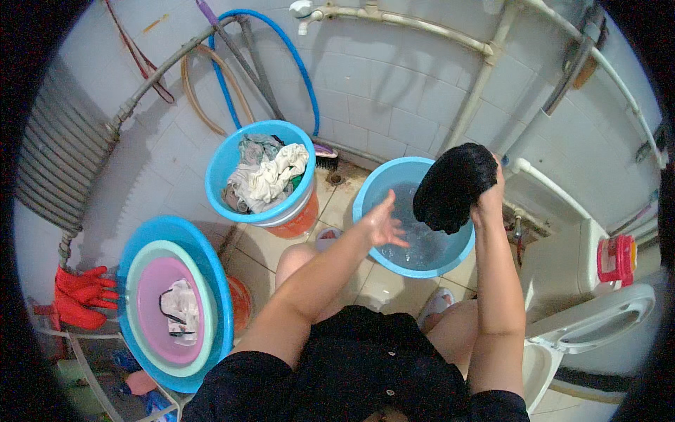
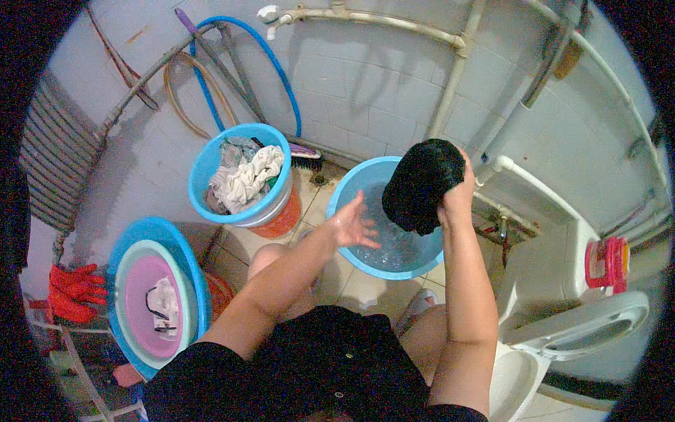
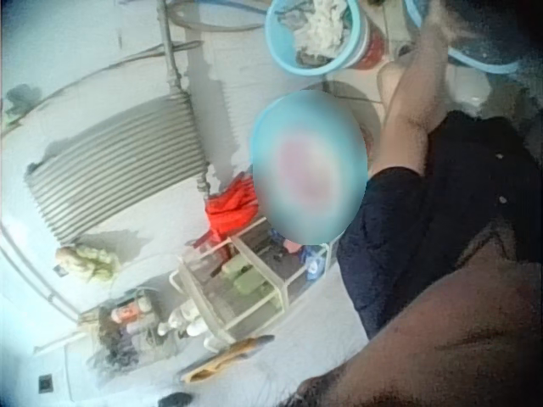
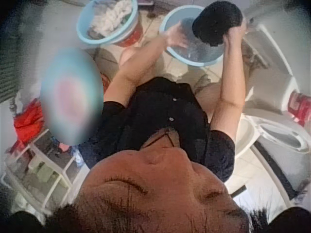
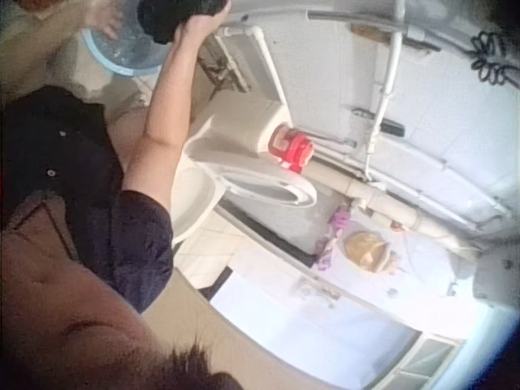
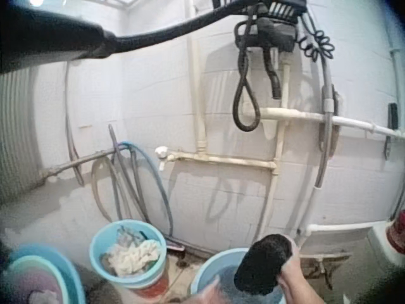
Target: The person hand washes a white cloth and a black garment in a blue basin filled with water. They scrub, rinse, and wring out the items repeatedly, transferring the white cloth to a pink basin and continuing to wash the black garment.
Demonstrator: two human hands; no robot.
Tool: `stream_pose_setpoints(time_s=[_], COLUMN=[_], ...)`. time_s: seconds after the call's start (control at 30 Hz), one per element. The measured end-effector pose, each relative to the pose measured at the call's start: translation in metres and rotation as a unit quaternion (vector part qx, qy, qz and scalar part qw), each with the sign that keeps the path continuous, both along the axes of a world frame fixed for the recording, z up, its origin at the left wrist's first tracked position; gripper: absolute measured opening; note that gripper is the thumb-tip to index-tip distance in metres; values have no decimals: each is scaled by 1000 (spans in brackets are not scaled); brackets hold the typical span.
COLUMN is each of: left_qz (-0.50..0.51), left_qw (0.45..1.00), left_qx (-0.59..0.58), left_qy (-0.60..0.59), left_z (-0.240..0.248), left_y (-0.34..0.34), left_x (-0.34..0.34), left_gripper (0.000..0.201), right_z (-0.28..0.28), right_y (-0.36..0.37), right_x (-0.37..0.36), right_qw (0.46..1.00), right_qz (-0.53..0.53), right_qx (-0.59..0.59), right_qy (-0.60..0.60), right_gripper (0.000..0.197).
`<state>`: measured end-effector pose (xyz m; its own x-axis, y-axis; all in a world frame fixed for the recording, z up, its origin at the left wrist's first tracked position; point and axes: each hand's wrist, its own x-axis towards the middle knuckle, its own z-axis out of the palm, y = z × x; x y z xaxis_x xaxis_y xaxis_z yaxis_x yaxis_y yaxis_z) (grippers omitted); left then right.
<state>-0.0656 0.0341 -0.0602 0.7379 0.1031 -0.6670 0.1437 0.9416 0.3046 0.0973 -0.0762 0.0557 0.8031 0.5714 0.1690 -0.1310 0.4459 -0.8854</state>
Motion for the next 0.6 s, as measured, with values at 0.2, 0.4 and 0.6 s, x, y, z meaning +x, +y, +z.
stream_pose_setpoints(time_s=[0.2,0.4,0.6], left_qz=[-26,41,43], left_qw=[944,903,910], left_qx=[-109,-130,-51], left_qy=[-311,-407,-410], left_z=[-3,-17,-11], left_y=[-9,-14,-23], left_x=[23,41,42], left_gripper=[95,90,75], right_z=[6,-40,-62], right_y=[-7,-3,-15], right_x=[-14,-33,-42], right_qw=[977,934,883], right_qz=[169,353,434], right_qx=[-58,35,52], right_qy=[-115,-42,172], right_gripper=[34,20,21])
